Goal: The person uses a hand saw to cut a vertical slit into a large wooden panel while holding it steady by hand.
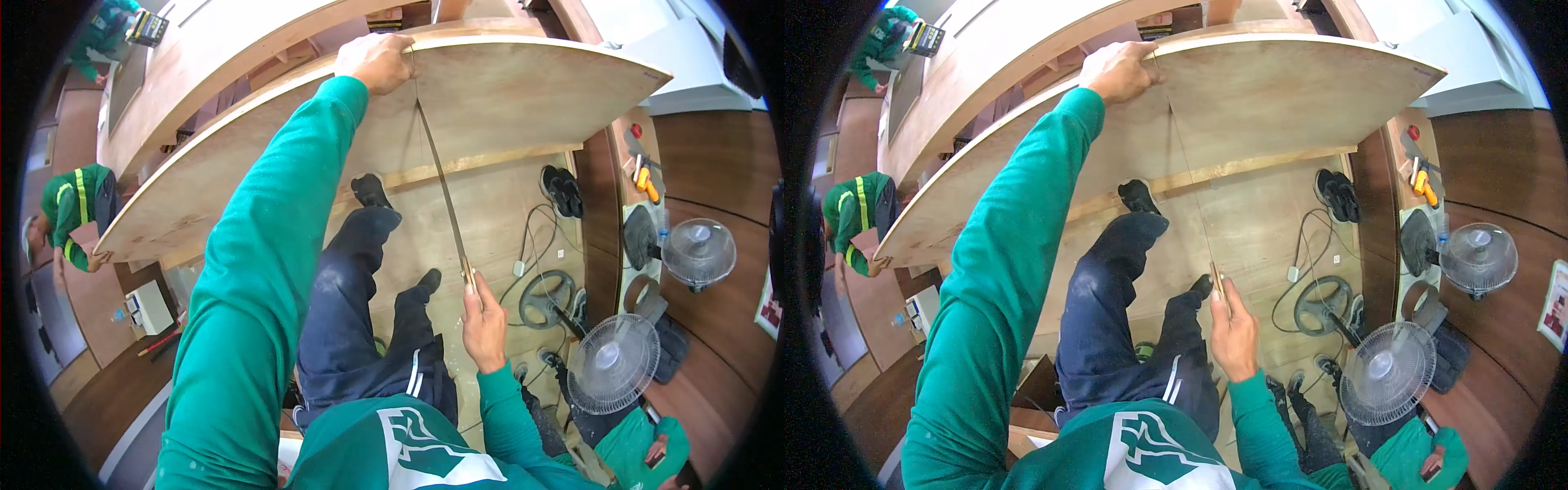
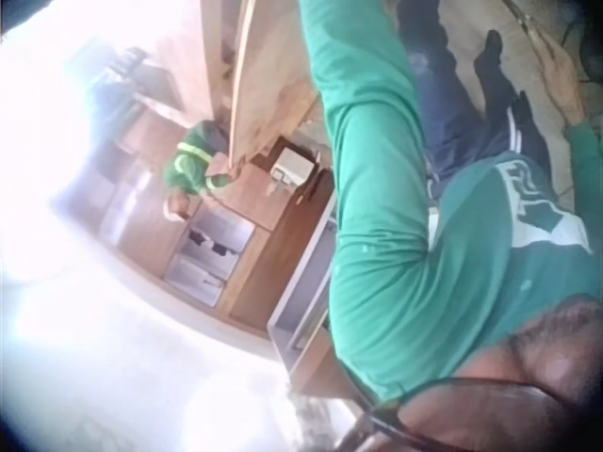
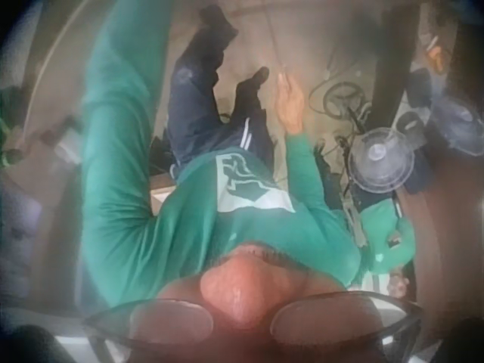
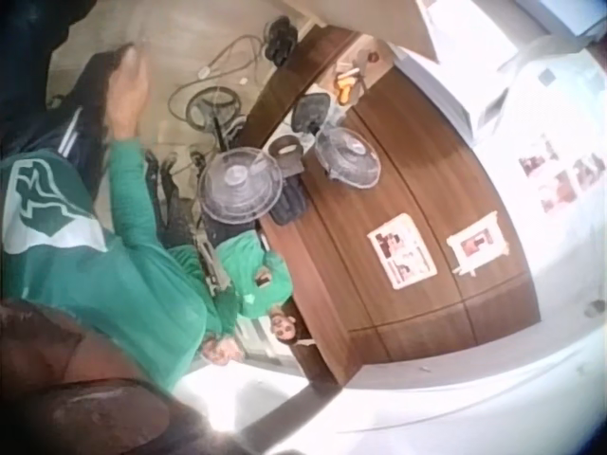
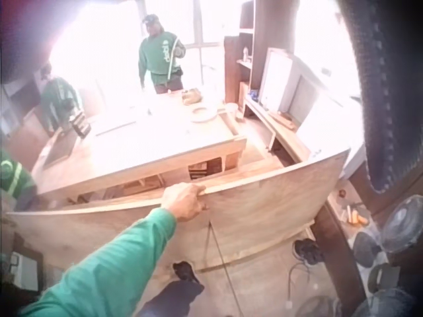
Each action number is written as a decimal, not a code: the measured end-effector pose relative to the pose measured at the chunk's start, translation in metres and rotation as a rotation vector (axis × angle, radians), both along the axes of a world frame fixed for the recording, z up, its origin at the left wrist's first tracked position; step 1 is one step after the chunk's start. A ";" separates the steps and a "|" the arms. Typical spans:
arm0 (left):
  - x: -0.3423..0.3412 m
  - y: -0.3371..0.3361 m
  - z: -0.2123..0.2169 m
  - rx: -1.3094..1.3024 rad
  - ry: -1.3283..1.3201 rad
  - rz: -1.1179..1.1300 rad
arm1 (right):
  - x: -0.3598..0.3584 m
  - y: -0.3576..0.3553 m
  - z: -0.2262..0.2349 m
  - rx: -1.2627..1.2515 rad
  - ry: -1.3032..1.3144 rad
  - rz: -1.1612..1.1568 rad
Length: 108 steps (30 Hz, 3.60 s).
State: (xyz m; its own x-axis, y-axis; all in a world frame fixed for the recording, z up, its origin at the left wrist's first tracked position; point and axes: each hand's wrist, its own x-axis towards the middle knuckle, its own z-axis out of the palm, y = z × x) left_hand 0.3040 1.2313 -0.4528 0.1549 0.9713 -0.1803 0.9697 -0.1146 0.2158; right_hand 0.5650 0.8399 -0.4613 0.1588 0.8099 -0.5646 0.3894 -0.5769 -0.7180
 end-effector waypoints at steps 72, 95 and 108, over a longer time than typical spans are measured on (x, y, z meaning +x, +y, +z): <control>-0.026 -0.019 -0.003 0.042 -0.036 -0.017 | -0.063 0.094 -0.065 0.203 -0.097 0.086; -0.010 -0.019 0.009 0.012 -0.055 0.004 | -0.087 0.191 -0.081 0.394 -0.131 0.099; -0.033 0.009 -0.027 -0.004 0.021 -0.041 | -0.016 -0.042 -0.017 0.073 0.000 0.004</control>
